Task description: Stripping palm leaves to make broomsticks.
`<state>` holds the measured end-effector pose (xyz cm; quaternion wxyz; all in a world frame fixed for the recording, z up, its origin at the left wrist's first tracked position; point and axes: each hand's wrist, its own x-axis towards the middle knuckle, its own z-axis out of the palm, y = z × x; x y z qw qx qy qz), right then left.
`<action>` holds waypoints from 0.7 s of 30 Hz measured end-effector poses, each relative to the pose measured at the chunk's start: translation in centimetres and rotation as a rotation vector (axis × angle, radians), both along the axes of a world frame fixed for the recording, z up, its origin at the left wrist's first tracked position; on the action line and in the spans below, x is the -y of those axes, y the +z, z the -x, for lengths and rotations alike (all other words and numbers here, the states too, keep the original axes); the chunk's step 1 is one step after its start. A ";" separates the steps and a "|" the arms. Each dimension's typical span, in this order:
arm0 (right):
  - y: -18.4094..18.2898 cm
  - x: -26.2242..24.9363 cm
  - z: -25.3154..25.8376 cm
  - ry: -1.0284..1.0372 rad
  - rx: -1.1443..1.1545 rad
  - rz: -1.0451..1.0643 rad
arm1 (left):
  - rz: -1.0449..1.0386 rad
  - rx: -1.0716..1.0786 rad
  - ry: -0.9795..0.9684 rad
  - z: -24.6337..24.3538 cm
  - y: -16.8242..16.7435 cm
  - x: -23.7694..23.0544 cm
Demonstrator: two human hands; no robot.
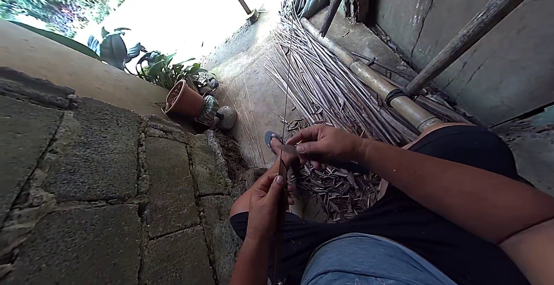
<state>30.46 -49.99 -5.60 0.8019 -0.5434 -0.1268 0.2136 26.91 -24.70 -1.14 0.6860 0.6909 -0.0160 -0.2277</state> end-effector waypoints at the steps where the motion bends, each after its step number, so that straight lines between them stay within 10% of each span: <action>1: 0.0 -0.4 0.3 0.059 0.001 0.009 | -0.028 0.037 -0.004 0.0 -0.1 0.1; 15: 1.5 0.8 -0.3 -0.288 -0.160 -0.103 | -0.214 0.247 0.002 0.6 0.4 1.1; 21: 1.7 -1.2 1.4 -0.023 -0.136 -0.016 | -0.339 0.501 0.022 0.4 -0.2 1.4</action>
